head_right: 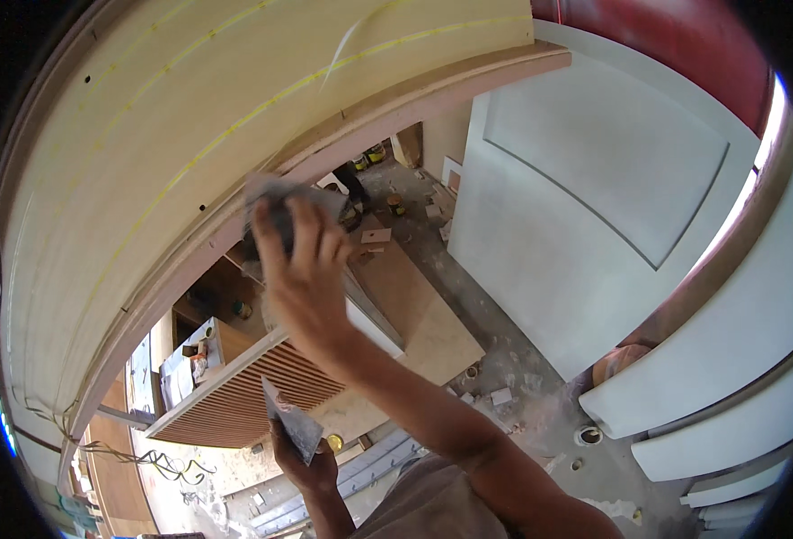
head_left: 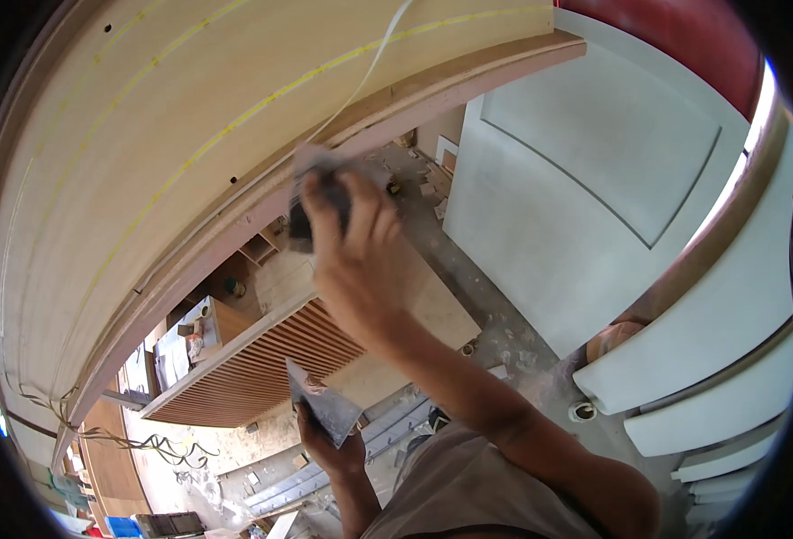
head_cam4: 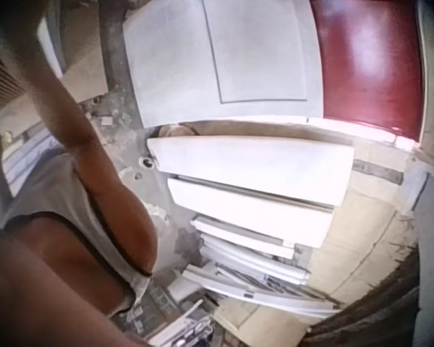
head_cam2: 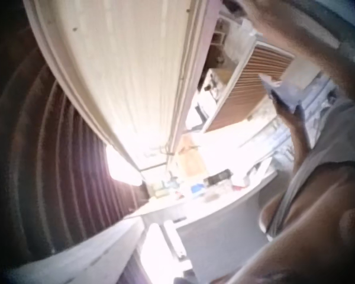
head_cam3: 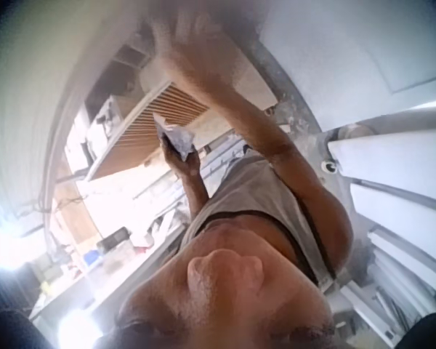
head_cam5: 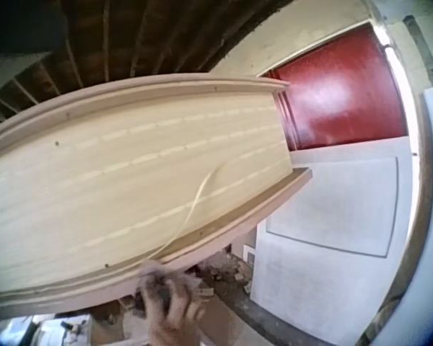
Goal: The person mixes putty using putty knives and applies it along the edges of an overhead wooden structure with the putty knife.
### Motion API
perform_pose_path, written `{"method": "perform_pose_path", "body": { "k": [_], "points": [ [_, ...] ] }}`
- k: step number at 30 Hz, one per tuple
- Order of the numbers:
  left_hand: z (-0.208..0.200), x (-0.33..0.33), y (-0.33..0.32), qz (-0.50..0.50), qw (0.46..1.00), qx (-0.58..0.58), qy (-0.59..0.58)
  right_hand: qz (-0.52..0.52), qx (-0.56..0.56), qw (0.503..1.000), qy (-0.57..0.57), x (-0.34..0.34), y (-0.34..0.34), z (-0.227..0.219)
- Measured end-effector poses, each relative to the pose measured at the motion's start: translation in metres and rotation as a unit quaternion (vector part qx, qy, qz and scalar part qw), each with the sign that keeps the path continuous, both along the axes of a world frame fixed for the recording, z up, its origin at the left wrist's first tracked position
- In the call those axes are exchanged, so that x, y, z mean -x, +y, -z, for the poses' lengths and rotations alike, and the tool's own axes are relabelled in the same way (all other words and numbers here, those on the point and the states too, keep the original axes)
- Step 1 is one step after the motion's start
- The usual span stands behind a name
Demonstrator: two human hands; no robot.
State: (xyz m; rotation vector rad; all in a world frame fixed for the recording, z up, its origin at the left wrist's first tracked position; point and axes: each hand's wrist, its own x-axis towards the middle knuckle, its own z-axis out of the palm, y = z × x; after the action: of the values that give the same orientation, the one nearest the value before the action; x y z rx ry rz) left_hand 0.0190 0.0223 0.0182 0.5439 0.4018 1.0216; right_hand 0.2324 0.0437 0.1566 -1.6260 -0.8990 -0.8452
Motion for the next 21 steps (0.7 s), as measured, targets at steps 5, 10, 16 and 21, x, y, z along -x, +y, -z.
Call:
{"method": "perform_pose_path", "body": {
  "k": [5, 10, 16, 21],
  "points": [
    [0.005, 0.005, 0.016, 0.036, 0.999, 0.006, -0.036, -0.1, 0.026, 0.995, -0.013, 0.043, 0.002, 0.002],
    [-0.027, -0.02, 0.008, 0.162, 0.97, 0.027, -0.182, -0.411, 0.08, 0.906, 0.066, 0.037, -0.061, -0.007],
    [-0.077, -0.052, -0.002, 0.042, 0.993, 0.099, -0.04, -0.585, 0.058, 0.809, -0.019, 0.009, -0.095, 0.065],
    [-0.075, -0.021, -0.004, 0.059, 0.994, -0.06, -0.065, -0.182, 0.07, 0.981, -0.013, -0.079, -0.096, 0.032]
  ]
}}
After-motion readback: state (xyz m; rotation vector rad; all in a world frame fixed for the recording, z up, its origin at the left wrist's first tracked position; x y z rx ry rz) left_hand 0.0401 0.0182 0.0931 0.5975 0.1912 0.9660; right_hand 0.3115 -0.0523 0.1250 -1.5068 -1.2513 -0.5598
